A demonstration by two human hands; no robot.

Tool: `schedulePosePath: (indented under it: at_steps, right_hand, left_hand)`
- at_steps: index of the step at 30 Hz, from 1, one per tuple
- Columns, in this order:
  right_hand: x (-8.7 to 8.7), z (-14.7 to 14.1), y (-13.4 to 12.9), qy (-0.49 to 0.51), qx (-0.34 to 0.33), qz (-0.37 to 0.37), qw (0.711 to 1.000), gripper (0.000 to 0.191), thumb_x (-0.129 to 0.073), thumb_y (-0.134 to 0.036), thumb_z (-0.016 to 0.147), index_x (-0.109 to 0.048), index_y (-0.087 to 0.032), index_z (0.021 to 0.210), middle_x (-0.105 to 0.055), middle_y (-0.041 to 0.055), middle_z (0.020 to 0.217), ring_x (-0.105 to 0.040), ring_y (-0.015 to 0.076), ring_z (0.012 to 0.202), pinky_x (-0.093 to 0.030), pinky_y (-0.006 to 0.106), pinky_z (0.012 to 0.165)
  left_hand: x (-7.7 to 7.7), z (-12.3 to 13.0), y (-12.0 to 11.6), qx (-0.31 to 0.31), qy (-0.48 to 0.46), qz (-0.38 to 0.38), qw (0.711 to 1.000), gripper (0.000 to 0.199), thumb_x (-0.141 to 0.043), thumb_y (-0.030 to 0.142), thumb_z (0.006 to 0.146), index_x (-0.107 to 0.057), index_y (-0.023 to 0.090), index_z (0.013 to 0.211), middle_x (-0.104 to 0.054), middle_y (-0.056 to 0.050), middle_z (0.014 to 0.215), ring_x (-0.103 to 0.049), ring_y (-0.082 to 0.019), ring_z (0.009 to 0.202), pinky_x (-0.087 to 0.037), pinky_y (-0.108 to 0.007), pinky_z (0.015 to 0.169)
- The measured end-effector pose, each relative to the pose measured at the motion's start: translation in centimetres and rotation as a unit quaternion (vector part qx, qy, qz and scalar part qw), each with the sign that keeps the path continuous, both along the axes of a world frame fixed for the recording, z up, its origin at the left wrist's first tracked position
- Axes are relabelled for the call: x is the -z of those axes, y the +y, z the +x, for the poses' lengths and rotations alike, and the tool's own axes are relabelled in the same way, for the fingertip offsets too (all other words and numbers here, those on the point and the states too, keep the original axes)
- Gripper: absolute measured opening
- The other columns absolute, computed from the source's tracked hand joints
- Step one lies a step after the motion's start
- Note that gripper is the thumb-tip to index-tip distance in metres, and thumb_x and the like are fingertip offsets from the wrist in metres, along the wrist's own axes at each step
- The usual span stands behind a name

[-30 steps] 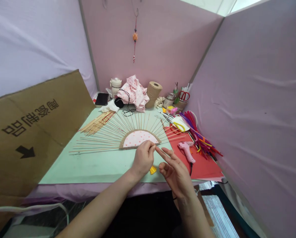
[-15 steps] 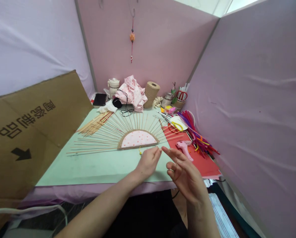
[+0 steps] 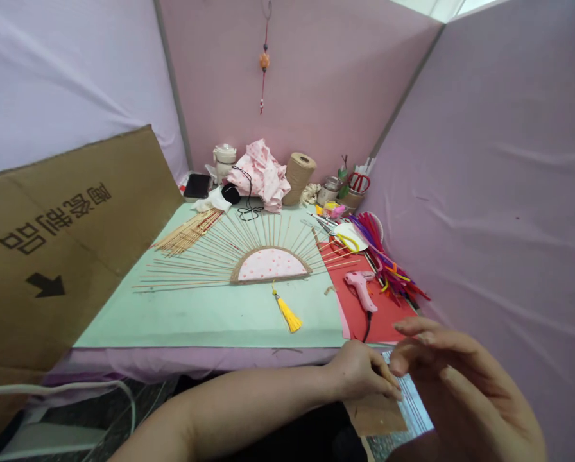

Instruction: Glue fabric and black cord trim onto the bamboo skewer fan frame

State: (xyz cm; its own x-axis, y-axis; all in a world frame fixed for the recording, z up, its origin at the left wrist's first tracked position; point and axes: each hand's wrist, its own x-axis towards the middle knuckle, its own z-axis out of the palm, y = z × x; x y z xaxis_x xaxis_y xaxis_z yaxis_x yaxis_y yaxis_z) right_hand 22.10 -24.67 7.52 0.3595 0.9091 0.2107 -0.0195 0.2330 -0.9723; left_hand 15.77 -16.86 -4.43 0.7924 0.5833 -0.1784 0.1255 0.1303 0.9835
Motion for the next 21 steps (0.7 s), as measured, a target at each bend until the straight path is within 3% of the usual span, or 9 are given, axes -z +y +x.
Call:
schedulePosePath:
  at_steps: [2,5,7,9,13,17,21]
  right_hand:
    - [0.3,1.2,0.8,-0.142,-0.009,-0.047,0.989,0.017,-0.068,-0.033,0.081,-0.071,-0.028,0.097,-0.069,0.0067,0.095,-0.066,0.0205,0.080,-0.057,0.028,0.066]
    - [0.6,4.1,1.8,-0.377,-0.068,-0.061,0.922,0.027,-0.072,-0.041,0.076,-0.075,-0.029,0.100,-0.071,0.0080,0.103,-0.068,0.0240,0.091,-0.059,0.027,0.070]
    - [0.5,5.8,2.1,-0.456,-0.110,-0.042,0.882,0.029,-0.068,-0.043,0.080,-0.075,-0.030,0.105,-0.071,0.0082,0.104,-0.069,0.0227,0.091,-0.060,0.025,0.071]
    - [0.2,6.5,2.0,-0.482,-0.160,-0.021,0.861,0.029,-0.062,-0.042,0.085,-0.074,-0.030,0.108,-0.072,0.0087,0.100,-0.071,0.0207,0.086,-0.060,0.022,0.070]
    - [-0.5,6.2,1.9,-0.468,-0.191,0.038,0.862,0.023,-0.062,-0.041,0.086,-0.076,-0.031,0.101,-0.074,0.0089,0.095,-0.073,0.0205,0.082,-0.061,0.021,0.068]
    - [-0.9,5.5,2.1,-0.443,-0.208,0.064,0.869,0.018,-0.066,-0.041,0.084,-0.078,-0.032,0.093,-0.077,0.0079,0.084,-0.074,0.0217,0.074,-0.061,0.022,0.062]
    - [-1.0,5.0,2.4,-0.379,-0.201,0.059,0.901,0.014,-0.070,-0.041,0.080,-0.079,-0.031,0.082,-0.074,0.0072,0.069,-0.072,0.0225,0.061,-0.059,0.024,0.050]
  left_hand:
    - [-0.8,-0.5,0.4,-0.006,-0.034,-0.049,0.998,0.018,-0.078,0.034,0.067,-0.073,0.019,0.075,-0.065,0.002,0.069,-0.060,-0.013,0.074,-0.048,-0.024,0.072]
    - [-3.0,-2.0,1.2,-0.001,-0.091,-0.140,0.986,0.020,-0.074,0.034,0.072,-0.072,0.014,0.075,-0.062,0.002,0.062,-0.058,-0.011,0.063,-0.049,-0.025,0.069]
    - [-4.6,-3.1,1.6,0.010,-0.123,-0.157,0.980,0.019,-0.071,0.032,0.074,-0.071,0.013,0.078,-0.063,0.002,0.064,-0.059,-0.010,0.062,-0.047,-0.024,0.066]
    - [-5.7,-4.1,1.8,0.047,-0.128,-0.154,0.979,0.021,-0.071,0.034,0.075,-0.071,0.014,0.077,-0.066,0.001,0.068,-0.059,-0.010,0.063,-0.045,-0.023,0.064]
    - [-6.8,-5.1,1.9,0.085,-0.094,-0.140,0.982,0.034,-0.076,0.049,0.067,-0.070,0.015,0.071,-0.067,0.001,0.070,-0.054,-0.008,0.061,-0.040,-0.021,0.059]
    - [-7.3,-5.5,2.1,0.097,-0.038,-0.123,0.987,0.041,-0.083,0.052,0.055,-0.065,0.016,0.062,-0.064,0.002,0.066,-0.053,-0.008,0.062,-0.037,-0.021,0.058]
    - [-7.1,-5.3,2.1,0.117,-0.039,-0.111,0.986,0.041,-0.082,0.052,0.057,-0.063,0.016,0.057,-0.062,0.003,0.062,-0.052,-0.008,0.061,-0.039,-0.022,0.061]
